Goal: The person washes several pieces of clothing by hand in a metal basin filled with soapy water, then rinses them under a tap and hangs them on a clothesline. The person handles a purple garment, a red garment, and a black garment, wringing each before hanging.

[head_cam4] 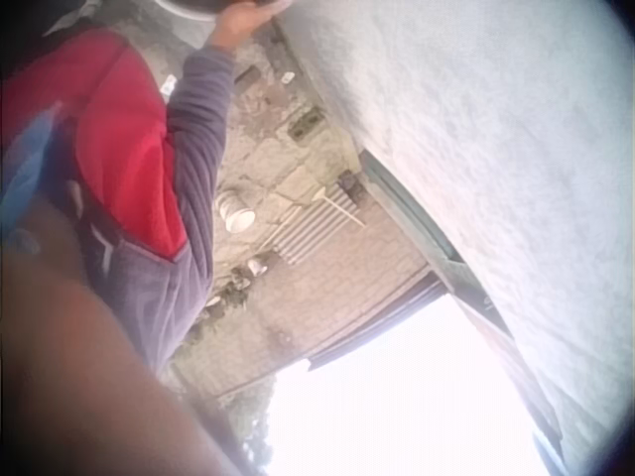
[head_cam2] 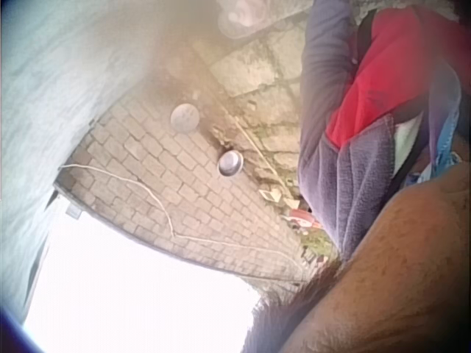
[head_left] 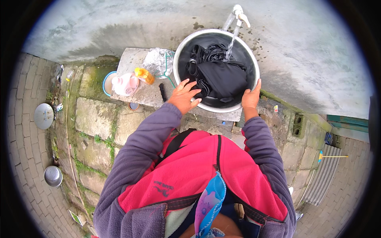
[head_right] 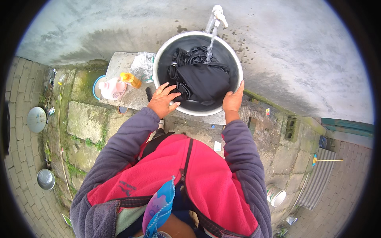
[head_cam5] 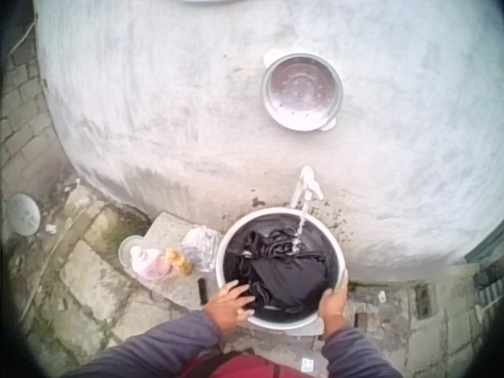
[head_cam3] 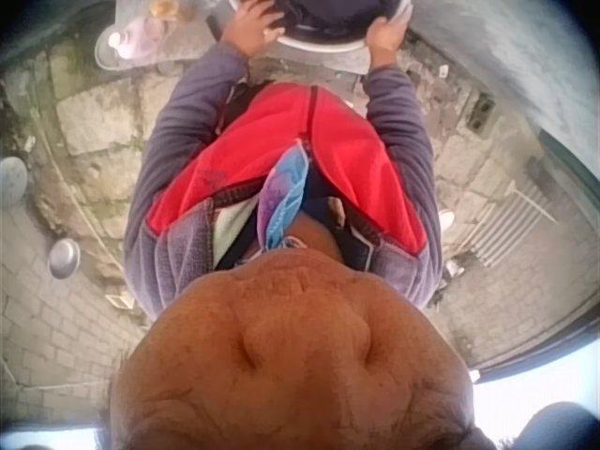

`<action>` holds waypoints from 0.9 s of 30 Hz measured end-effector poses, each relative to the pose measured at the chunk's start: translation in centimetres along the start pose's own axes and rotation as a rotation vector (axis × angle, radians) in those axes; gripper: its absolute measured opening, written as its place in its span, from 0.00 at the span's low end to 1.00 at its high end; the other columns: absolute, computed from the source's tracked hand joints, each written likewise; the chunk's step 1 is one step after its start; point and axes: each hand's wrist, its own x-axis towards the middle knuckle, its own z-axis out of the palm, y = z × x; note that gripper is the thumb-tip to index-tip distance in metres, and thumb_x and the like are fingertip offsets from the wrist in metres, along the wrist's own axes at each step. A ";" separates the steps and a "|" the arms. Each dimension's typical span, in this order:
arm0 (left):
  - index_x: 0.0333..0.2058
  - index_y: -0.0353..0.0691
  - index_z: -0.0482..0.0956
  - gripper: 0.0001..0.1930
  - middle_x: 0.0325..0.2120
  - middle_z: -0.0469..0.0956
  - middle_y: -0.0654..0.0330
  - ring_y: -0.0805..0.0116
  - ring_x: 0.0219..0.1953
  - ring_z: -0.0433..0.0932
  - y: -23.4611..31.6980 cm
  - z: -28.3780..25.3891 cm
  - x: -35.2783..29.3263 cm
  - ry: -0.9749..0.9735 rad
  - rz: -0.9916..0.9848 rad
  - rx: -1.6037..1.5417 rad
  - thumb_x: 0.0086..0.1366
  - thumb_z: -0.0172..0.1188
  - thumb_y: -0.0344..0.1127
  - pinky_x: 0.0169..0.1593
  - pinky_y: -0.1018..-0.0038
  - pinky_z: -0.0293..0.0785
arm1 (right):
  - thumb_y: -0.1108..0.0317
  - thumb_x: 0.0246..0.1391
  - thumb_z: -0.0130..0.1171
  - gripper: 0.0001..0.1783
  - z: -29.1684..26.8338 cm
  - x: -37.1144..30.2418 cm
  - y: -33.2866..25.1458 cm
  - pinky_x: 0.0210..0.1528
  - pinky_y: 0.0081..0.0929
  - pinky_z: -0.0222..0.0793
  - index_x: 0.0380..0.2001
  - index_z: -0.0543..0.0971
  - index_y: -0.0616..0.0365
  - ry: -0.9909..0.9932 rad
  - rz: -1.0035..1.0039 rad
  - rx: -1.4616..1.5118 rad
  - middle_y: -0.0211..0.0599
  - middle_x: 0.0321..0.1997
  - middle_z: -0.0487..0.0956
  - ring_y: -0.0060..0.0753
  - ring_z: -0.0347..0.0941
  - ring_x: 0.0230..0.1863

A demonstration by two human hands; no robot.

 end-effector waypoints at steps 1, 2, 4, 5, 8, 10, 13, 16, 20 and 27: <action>0.49 0.48 0.80 0.20 0.58 0.69 0.55 0.46 0.65 0.58 0.0 0.0 0.0 0.002 0.007 0.002 0.58 0.65 0.45 0.67 0.56 0.58 | 0.77 0.52 0.47 0.42 0.0 0.0 0.1 0.65 0.43 0.59 0.71 0.49 0.58 0.010 -0.025 0.002 0.65 0.64 0.64 0.62 0.64 0.63; 0.49 0.48 0.80 0.21 0.59 0.69 0.55 0.46 0.65 0.58 0.0 0.0 0.0 0.000 0.007 0.003 0.58 0.65 0.45 0.67 0.56 0.58 | 0.77 0.52 0.47 0.42 0.1 0.0 0.1 0.65 0.43 0.59 0.71 0.49 0.58 0.006 -0.017 -0.003 0.64 0.64 0.64 0.62 0.64 0.63; 0.49 0.48 0.80 0.20 0.59 0.69 0.55 0.46 0.65 0.58 0.0 -0.1 0.0 -0.003 0.008 0.001 0.58 0.65 0.45 0.67 0.56 0.58 | 0.76 0.52 0.47 0.42 0.1 0.0 0.2 0.65 0.43 0.59 0.71 0.49 0.58 0.000 -0.014 -0.006 0.64 0.64 0.64 0.62 0.64 0.63; 0.49 0.48 0.80 0.20 0.59 0.69 0.55 0.46 0.65 0.58 0.0 -0.1 0.0 -0.004 0.009 -0.003 0.58 0.65 0.45 0.67 0.56 0.58 | 0.76 0.52 0.47 0.42 0.1 0.1 0.2 0.65 0.43 0.59 0.71 0.49 0.57 0.005 -0.015 -0.002 0.64 0.64 0.64 0.62 0.64 0.63; 0.49 0.48 0.80 0.20 0.59 0.68 0.55 0.46 0.66 0.58 0.0 -0.1 0.1 0.002 0.011 -0.005 0.58 0.65 0.45 0.67 0.56 0.58 | 0.76 0.51 0.47 0.42 0.1 0.1 0.2 0.65 0.43 0.60 0.71 0.49 0.57 -0.001 0.001 0.007 0.64 0.64 0.64 0.62 0.64 0.63; 0.49 0.48 0.80 0.20 0.59 0.68 0.55 0.46 0.66 0.58 0.0 -0.1 0.0 0.000 0.004 -0.001 0.58 0.65 0.45 0.67 0.56 0.58 | 0.77 0.51 0.47 0.43 0.1 0.1 0.2 0.65 0.43 0.60 0.71 0.49 0.56 -0.020 0.041 0.006 0.64 0.64 0.64 0.61 0.64 0.63; 0.49 0.48 0.80 0.20 0.59 0.68 0.55 0.46 0.66 0.57 0.0 -0.1 -0.1 -0.007 -0.004 0.003 0.58 0.65 0.45 0.67 0.56 0.58 | 0.77 0.51 0.47 0.43 0.1 0.0 0.1 0.65 0.43 0.60 0.71 0.49 0.55 -0.011 0.018 0.006 0.64 0.64 0.64 0.62 0.64 0.62; 0.49 0.48 0.80 0.20 0.59 0.68 0.55 0.46 0.66 0.57 0.0 0.0 -0.1 -0.005 0.000 0.010 0.58 0.65 0.45 0.67 0.56 0.58 | 0.77 0.51 0.47 0.43 0.1 0.1 0.2 0.65 0.43 0.60 0.71 0.49 0.55 -0.003 0.000 0.005 0.65 0.64 0.64 0.62 0.64 0.63; 0.49 0.48 0.80 0.21 0.59 0.68 0.55 0.46 0.66 0.57 -0.1 0.0 0.0 -0.008 0.001 0.019 0.58 0.65 0.45 0.67 0.57 0.58 | 0.77 0.51 0.47 0.43 0.1 0.2 0.3 0.65 0.43 0.59 0.71 0.48 0.56 -0.005 -0.009 0.015 0.65 0.65 0.63 0.62 0.63 0.63; 0.51 0.50 0.79 0.22 0.60 0.67 0.57 0.51 0.66 0.57 0.5 -0.4 -0.1 -0.066 -0.078 0.019 0.59 0.64 0.47 0.66 0.46 0.53 | 0.77 0.51 0.47 0.43 0.1 0.0 0.4 0.66 0.43 0.59 0.71 0.48 0.56 -0.018 -0.012 0.017 0.65 0.66 0.61 0.62 0.62 0.64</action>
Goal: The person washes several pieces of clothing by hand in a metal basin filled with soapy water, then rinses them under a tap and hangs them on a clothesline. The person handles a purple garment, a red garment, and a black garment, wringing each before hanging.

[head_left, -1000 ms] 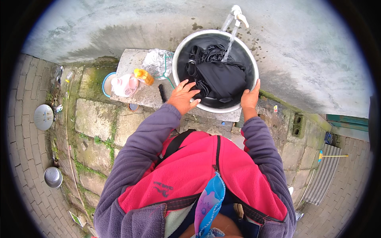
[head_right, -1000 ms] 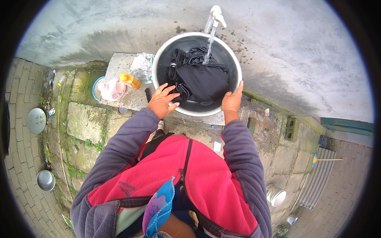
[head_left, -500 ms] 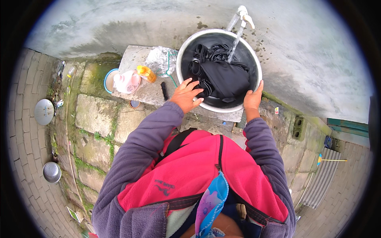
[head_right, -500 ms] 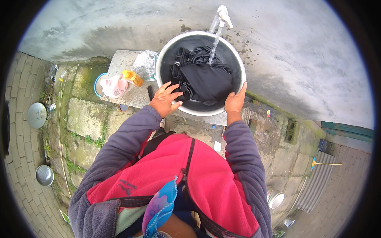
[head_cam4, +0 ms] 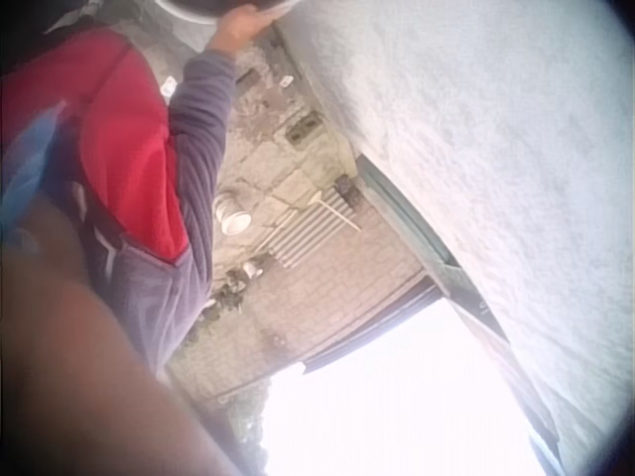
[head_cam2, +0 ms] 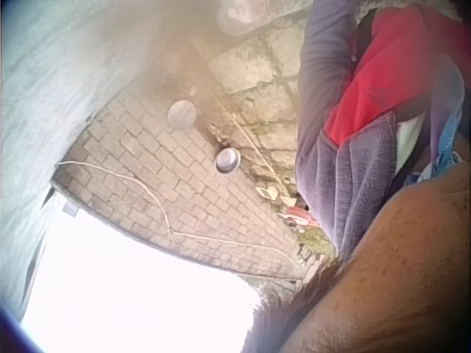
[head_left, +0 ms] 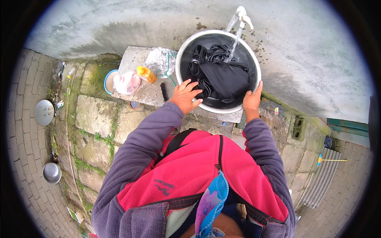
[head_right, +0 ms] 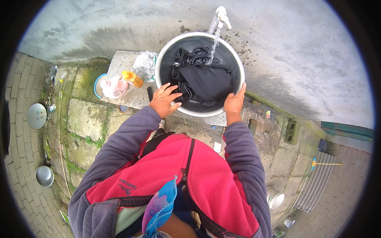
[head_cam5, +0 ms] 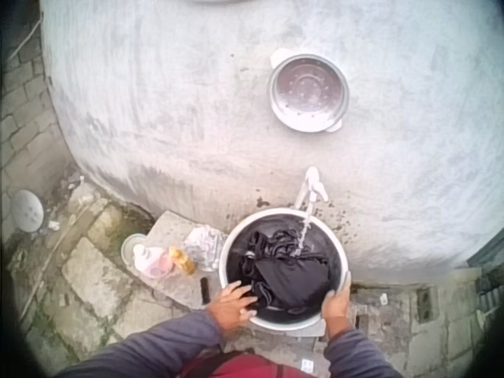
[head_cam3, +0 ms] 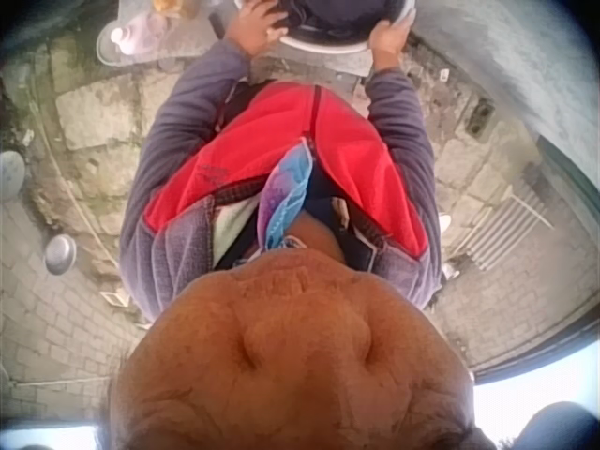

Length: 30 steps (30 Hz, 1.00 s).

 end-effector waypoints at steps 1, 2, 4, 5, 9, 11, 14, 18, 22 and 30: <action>0.52 0.50 0.78 0.22 0.60 0.67 0.58 0.52 0.67 0.57 0.3 -0.3 0.0 0.005 -0.003 0.016 0.59 0.64 0.46 0.66 0.44 0.50 | 0.77 0.51 0.47 0.43 -0.1 -0.1 -0.2 0.66 0.42 0.59 0.71 0.48 0.56 0.009 -0.020 -0.005 0.65 0.67 0.61 0.62 0.62 0.65; 0.52 0.51 0.78 0.22 0.61 0.66 0.58 0.53 0.67 0.57 0.6 -0.7 0.0 0.023 -0.010 0.035 0.59 0.64 0.46 0.66 0.41 0.47 | 0.76 0.52 0.49 0.43 -0.3 -0.1 -0.4 0.66 0.43 0.58 0.71 0.48 0.55 -0.015 0.019 -0.017 0.64 0.67 0.60 0.62 0.61 0.65; 0.53 0.51 0.77 0.23 0.60 0.66 0.58 0.54 0.67 0.58 1.1 -1.7 0.5 0.095 -0.038 0.098 0.58 0.64 0.46 0.67 0.38 0.43 | 0.74 0.53 0.52 0.43 -1.0 -0.2 -1.3 0.67 0.44 0.57 0.71 0.49 0.55 -0.073 0.112 -0.032 0.62 0.68 0.59 0.61 0.58 0.67; 0.53 0.51 0.77 0.23 0.60 0.66 0.58 0.55 0.67 0.58 1.2 -2.3 1.0 0.148 -0.059 0.144 0.58 0.64 0.46 0.67 0.37 0.41 | 0.70 0.52 0.56 0.45 -1.3 -0.3 -2.0 0.67 0.45 0.55 0.71 0.49 0.54 -0.043 -0.020 -0.173 0.60 0.69 0.58 0.61 0.57 0.68; 0.57 0.50 0.73 0.26 0.60 0.66 0.54 0.52 0.65 0.61 0.5 -5.2 4.6 0.214 -0.019 0.028 0.58 0.64 0.39 0.67 0.49 0.51 | 0.54 0.46 0.69 0.54 -2.1 -0.5 -6.0 0.69 0.50 0.50 0.72 0.50 0.50 -0.180 -0.393 -0.359 0.52 0.72 0.54 0.58 0.51 0.71; 0.63 0.51 0.66 0.34 0.63 0.61 0.49 0.47 0.65 0.61 0.0 -5.9 7.0 0.134 0.029 -0.131 0.57 0.63 0.33 0.65 0.61 0.62 | 0.47 0.39 0.74 0.60 -1.2 -0.6 -8.3 0.69 0.52 0.49 0.72 0.50 0.46 -0.335 -0.426 -0.374 0.49 0.74 0.52 0.57 0.50 0.72; 0.67 0.57 0.58 0.41 0.65 0.57 0.47 0.44 0.66 0.58 -0.5 -5.5 10.5 -0.058 -0.017 -0.168 0.54 0.63 0.30 0.67 0.57 0.57 | 0.50 0.36 0.75 0.62 1.4 0.1 -10.4 0.65 0.54 0.55 0.72 0.50 0.37 -0.502 -0.359 -0.520 0.44 0.71 0.57 0.55 0.54 0.70; 0.71 0.65 0.44 0.54 0.70 0.48 0.45 0.43 0.71 0.49 -1.3 -3.3 13.9 -0.254 0.014 0.261 0.49 0.66 0.28 0.69 0.52 0.50 | 0.64 0.36 0.69 0.40 3.7 2.8 -9.7 0.58 0.44 0.66 0.59 0.71 0.46 -0.376 -0.167 -0.283 0.43 0.52 0.74 0.49 0.70 0.56; 0.71 0.66 0.49 0.48 0.68 0.56 0.51 0.50 0.66 0.62 -2.8 -1.6 16.2 -0.510 -0.293 0.129 0.54 0.62 0.30 0.65 0.56 0.59 | 0.75 0.39 0.63 0.29 1.8 5.2 -9.1 0.53 0.29 0.71 0.51 0.76 0.59 -0.215 0.050 0.273 0.39 0.46 0.79 0.36 0.76 0.49; 0.39 0.39 0.84 0.17 0.33 0.83 0.47 0.50 0.37 0.82 -3.8 -6.2 17.8 -0.173 -0.186 -0.448 0.48 0.62 0.36 0.45 0.63 0.76 | 0.88 0.38 0.51 0.32 -9.0 7.6 -17.4 0.46 0.24 0.74 0.52 0.73 0.62 -0.049 -0.131 1.035 0.36 0.45 0.78 0.30 0.76 0.44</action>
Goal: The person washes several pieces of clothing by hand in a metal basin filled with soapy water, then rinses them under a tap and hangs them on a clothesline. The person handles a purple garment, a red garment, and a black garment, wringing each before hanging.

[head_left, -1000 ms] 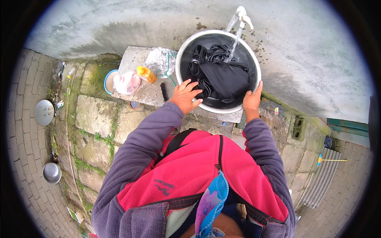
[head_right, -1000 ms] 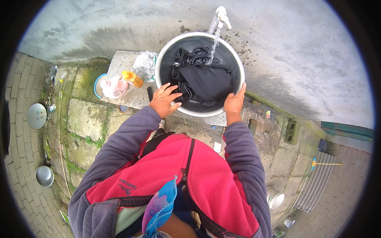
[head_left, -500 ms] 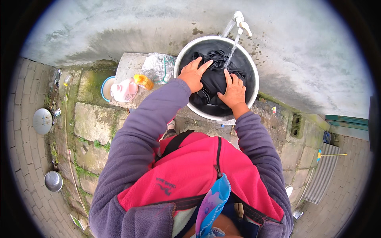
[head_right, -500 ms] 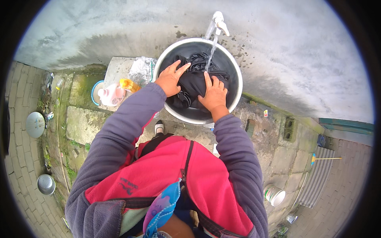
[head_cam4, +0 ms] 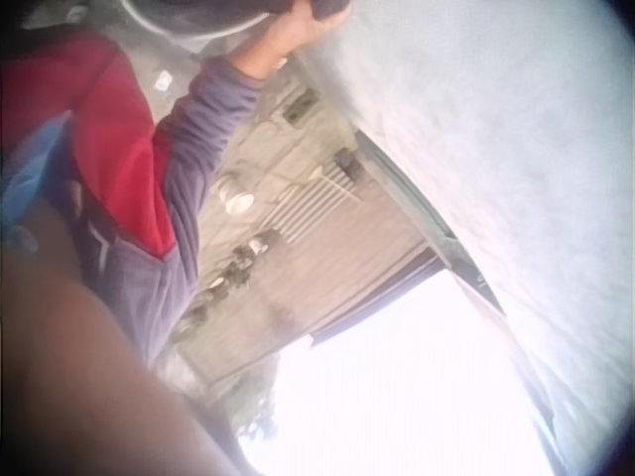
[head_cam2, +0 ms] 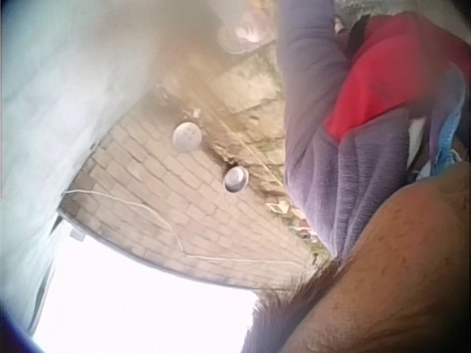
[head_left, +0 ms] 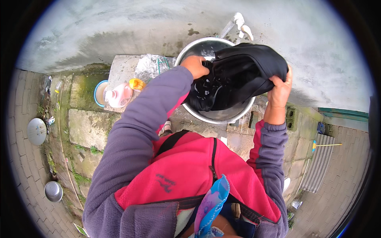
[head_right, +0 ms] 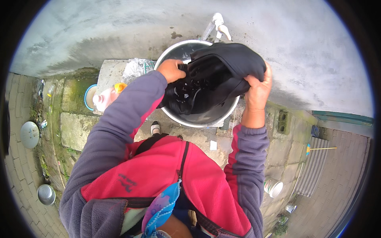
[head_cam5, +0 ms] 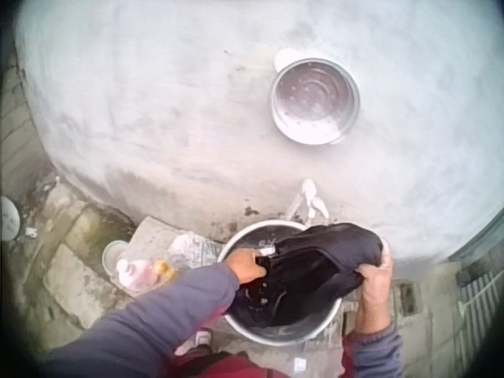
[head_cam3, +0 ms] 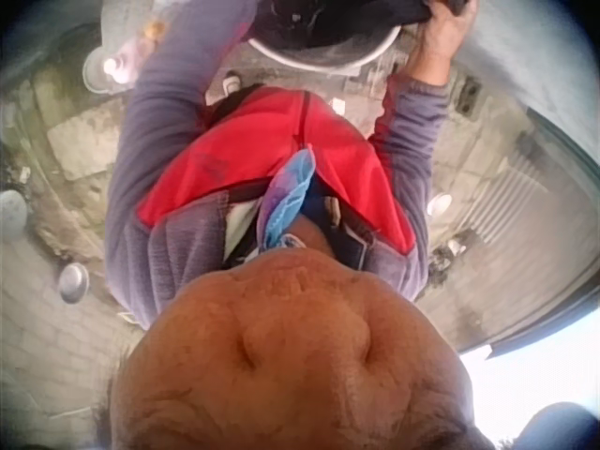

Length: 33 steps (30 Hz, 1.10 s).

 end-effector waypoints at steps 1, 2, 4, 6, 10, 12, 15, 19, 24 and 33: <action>0.38 0.38 0.83 0.16 0.30 0.82 0.53 0.60 0.33 0.80 0.3 -1.0 0.0 0.045 0.011 -0.130 0.49 0.62 0.34 0.42 0.68 0.75 | 0.86 0.39 0.51 0.30 0.1 0.1 -0.9 0.46 0.23 0.73 0.51 0.72 0.62 -0.024 -0.045 0.026 0.36 0.45 0.78 0.29 0.76 0.44; 0.38 0.36 0.82 0.14 0.26 0.82 0.59 0.70 0.30 0.79 0.4 -2.0 -0.1 0.114 0.077 -0.289 0.50 0.62 0.32 0.38 0.72 0.74 | 0.84 0.38 0.52 0.30 0.0 0.2 -1.4 0.50 0.25 0.72 0.51 0.72 0.62 -0.015 -0.098 0.014 0.37 0.45 0.77 0.29 0.75 0.45; 0.39 0.36 0.81 0.13 0.28 0.80 0.64 0.76 0.31 0.77 0.1 -3.6 -0.5 0.116 0.035 -0.552 0.53 0.58 0.27 0.38 0.76 0.74 | 0.84 0.38 0.54 0.30 -0.7 0.2 -1.3 0.55 0.25 0.69 0.51 0.73 0.62 -0.075 -0.182 0.003 0.36 0.48 0.76 0.28 0.73 0.48; 0.40 0.36 0.80 0.14 0.29 0.80 0.64 0.77 0.32 0.77 -0.8 -4.8 -1.1 0.142 0.068 -0.413 0.54 0.58 0.26 0.39 0.76 0.74 | 0.85 0.40 0.54 0.29 -1.9 0.2 0.0 0.58 0.25 0.66 0.51 0.73 0.60 -0.119 -0.153 -0.304 0.32 0.50 0.74 0.28 0.71 0.51; 0.48 0.40 0.80 0.22 0.41 0.73 0.49 0.57 0.42 0.77 -2.7 -5.0 -3.6 -0.019 0.073 0.121 0.53 0.66 0.39 0.50 0.68 0.73 | 0.73 0.41 0.71 0.33 -5.6 -0.3 2.2 0.62 0.37 0.64 0.54 0.75 0.54 -0.670 0.405 -1.294 0.47 0.56 0.75 0.49 0.70 0.60; 0.56 0.43 0.74 0.30 0.46 0.70 0.47 0.55 0.46 0.74 -2.9 -4.3 -4.3 -0.059 0.070 0.122 0.54 0.68 0.43 0.53 0.66 0.71 | 0.64 0.43 0.73 0.37 -6.5 -0.3 3.2 0.64 0.37 0.62 0.58 0.73 0.54 -0.850 0.709 -1.492 0.49 0.58 0.75 0.49 0.68 0.63; 0.62 0.45 0.67 0.37 0.51 0.67 0.47 0.51 0.51 0.72 -2.1 -2.9 -4.3 0.003 0.071 0.026 0.54 0.68 0.45 0.58 0.65 0.67 | 0.55 0.42 0.74 0.44 -4.8 0.6 6.3 0.67 0.36 0.60 0.62 0.69 0.54 -0.493 0.325 -1.049 0.53 0.62 0.71 0.50 0.65 0.65; 0.63 0.47 0.66 0.39 0.58 0.64 0.46 0.46 0.61 0.62 -0.9 -0.8 -2.5 0.067 0.178 0.185 0.53 0.68 0.50 0.64 0.61 0.61 | 0.46 0.33 0.77 0.64 1.5 -0.4 13.7 0.69 0.46 0.54 0.71 0.53 0.46 -0.576 0.330 -1.352 0.53 0.75 0.49 0.61 0.51 0.72; 0.71 0.52 0.46 0.58 0.65 0.52 0.31 0.33 0.64 0.59 -1.4 1.7 0.5 -0.158 -0.099 0.348 0.46 0.71 0.56 0.66 0.56 0.60 | 0.57 0.37 0.73 0.38 4.3 -1.5 18.0 0.56 0.36 0.68 0.56 0.72 0.47 -0.534 0.436 -1.630 0.45 0.56 0.73 0.50 0.71 0.57; 0.47 0.40 0.81 0.23 0.37 0.81 0.55 0.62 0.41 0.79 -2.3 -1.6 3.3 -0.114 0.061 -0.056 0.49 0.62 0.31 0.49 0.73 0.72 | 0.76 0.40 0.65 0.10 5.1 2.4 2.9 0.45 0.28 0.69 0.28 0.76 0.54 -0.232 -0.278 -0.922 0.35 0.32 0.75 0.38 0.74 0.39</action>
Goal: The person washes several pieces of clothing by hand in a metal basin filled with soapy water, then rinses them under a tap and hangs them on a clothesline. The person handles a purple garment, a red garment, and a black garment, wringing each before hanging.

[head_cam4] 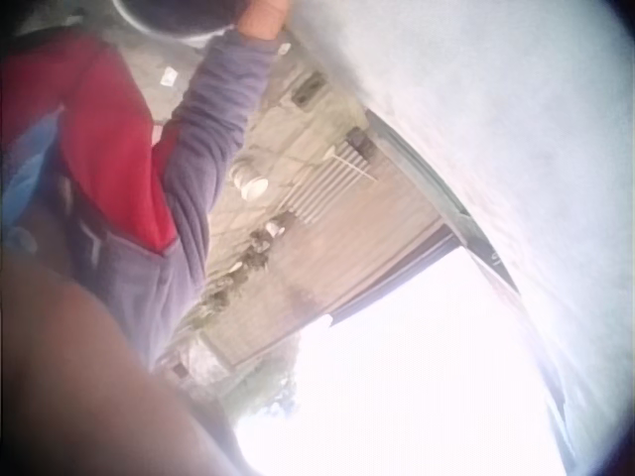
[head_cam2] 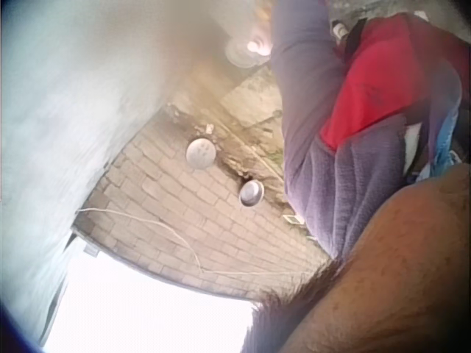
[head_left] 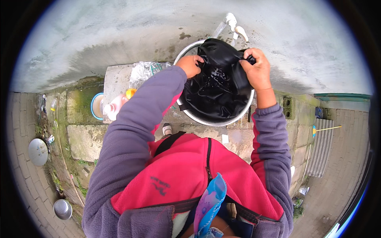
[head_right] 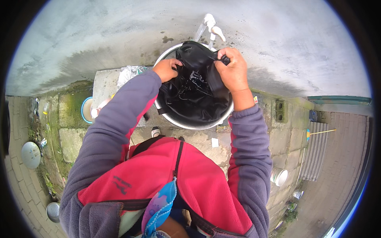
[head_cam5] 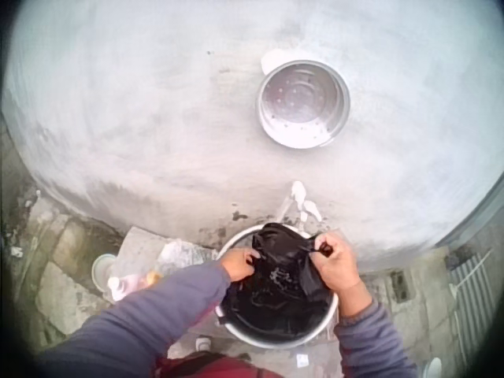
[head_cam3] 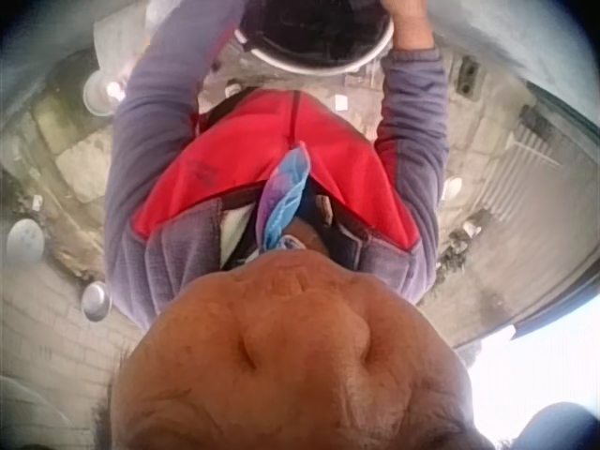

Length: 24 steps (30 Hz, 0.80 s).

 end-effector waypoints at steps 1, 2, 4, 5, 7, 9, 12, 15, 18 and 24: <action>0.47 0.42 0.81 0.21 0.36 0.79 0.61 0.67 0.41 0.77 0.5 -0.8 -0.1 0.015 0.057 -0.104 0.50 0.59 0.26 0.49 0.73 0.71 | 0.78 0.39 0.65 0.11 -1.4 0.5 -1.8 0.43 0.28 0.69 0.28 0.76 0.55 0.066 -0.067 -0.015 0.35 0.32 0.75 0.39 0.73 0.37; 0.47 0.42 0.80 0.22 0.38 0.78 0.61 0.67 0.44 0.77 1.0 -1.8 -0.2 -0.011 0.075 -0.128 0.51 0.57 0.24 0.52 0.72 0.70 | 0.79 0.38 0.65 0.11 -2.9 0.9 -3.4 0.42 0.28 0.69 0.27 0.75 0.56 0.117 -0.104 -0.027 0.35 0.31 0.75 0.38 0.73 0.36; 0.49 0.42 0.78 0.23 0.40 0.77 0.61 0.67 0.49 0.75 1.7 -3.9 -0.4 -0.074 0.150 -0.179 0.52 0.54 0.21 0.56 0.72 0.68 | 0.82 0.37 0.64 0.12 -5.1 1.3 -5.5 0.40 0.29 0.68 0.25 0.74 0.56 0.189 -0.230 -0.094 0.35 0.30 0.74 0.39 0.72 0.35; 0.49 0.41 0.77 0.23 0.41 0.77 0.61 0.67 0.51 0.74 1.9 -4.8 -0.5 -0.114 0.194 -0.201 0.52 0.53 0.20 0.58 0.71 0.66 | 0.83 0.37 0.64 0.12 -5.6 0.9 -6.1 0.39 0.29 0.68 0.25 0.74 0.56 0.221 -0.244 -0.146 0.34 0.29 0.74 0.39 0.72 0.34; 0.50 0.41 0.75 0.24 0.44 0.75 0.59 0.64 0.56 0.72 1.7 -6.4 -0.3 -0.293 0.234 -0.219 0.53 0.50 0.19 0.63 0.70 0.63 | 0.81 0.35 0.66 0.14 -5.3 -0.7 -6.0 0.41 0.33 0.69 0.27 0.74 0.55 0.173 -0.259 -0.216 0.37 0.30 0.75 0.43 0.72 0.36; 0.50 0.41 0.75 0.22 0.48 0.74 0.55 0.61 0.57 0.72 1.3 -7.3 0.1 -0.389 0.101 -0.101 0.55 0.52 0.22 0.62 0.68 0.64 | 0.76 0.36 0.69 0.15 -3.5 -3.1 -4.4 0.48 0.41 0.67 0.28 0.75 0.54 -0.049 -0.268 -0.240 0.37 0.32 0.75 0.45 0.73 0.42; 0.48 0.41 0.78 0.19 0.45 0.78 0.49 0.54 0.50 0.76 0.7 -6.7 0.3 -0.235 0.020 0.260 0.56 0.59 0.35 0.55 0.65 0.70 | 0.67 0.41 0.71 0.15 -2.6 -7.0 -0.6 0.64 0.52 0.55 0.34 0.77 0.51 -0.870 0.078 -0.360 0.33 0.43 0.79 0.43 0.72 0.55; 0.48 0.39 0.78 0.21 0.45 0.78 0.45 0.48 0.50 0.76 0.9 -3.8 -0.1 -0.010 0.117 0.101 0.57 0.61 0.42 0.55 0.61 0.71 | 0.62 0.44 0.71 0.17 -1.5 -7.1 4.6 0.60 0.39 0.65 0.35 0.77 0.56 -0.443 0.191 0.017 0.42 0.47 0.79 0.48 0.73 0.55; 0.65 0.52 0.63 0.41 0.60 0.64 0.42 0.46 0.64 0.63 1.9 0.0 0.2 -0.023 0.105 0.317 0.54 0.67 0.57 0.65 0.60 0.60 | 0.50 0.40 0.74 0.45 1.9 -7.5 9.0 0.64 0.39 0.62 0.60 0.67 0.54 -0.423 0.336 -0.156 0.58 0.61 0.68 0.55 0.64 0.64; 0.59 0.52 0.70 0.39 0.51 0.77 0.51 0.53 0.56 0.73 2.7 5.8 1.2 -0.074 -0.054 0.696 0.47 0.72 0.50 0.58 0.50 0.63 | 0.59 0.36 0.71 0.45 9.4 -8.7 14.6 0.61 0.36 0.66 0.61 0.67 0.50 -0.580 0.620 -0.202 0.56 0.59 0.71 0.53 0.71 0.58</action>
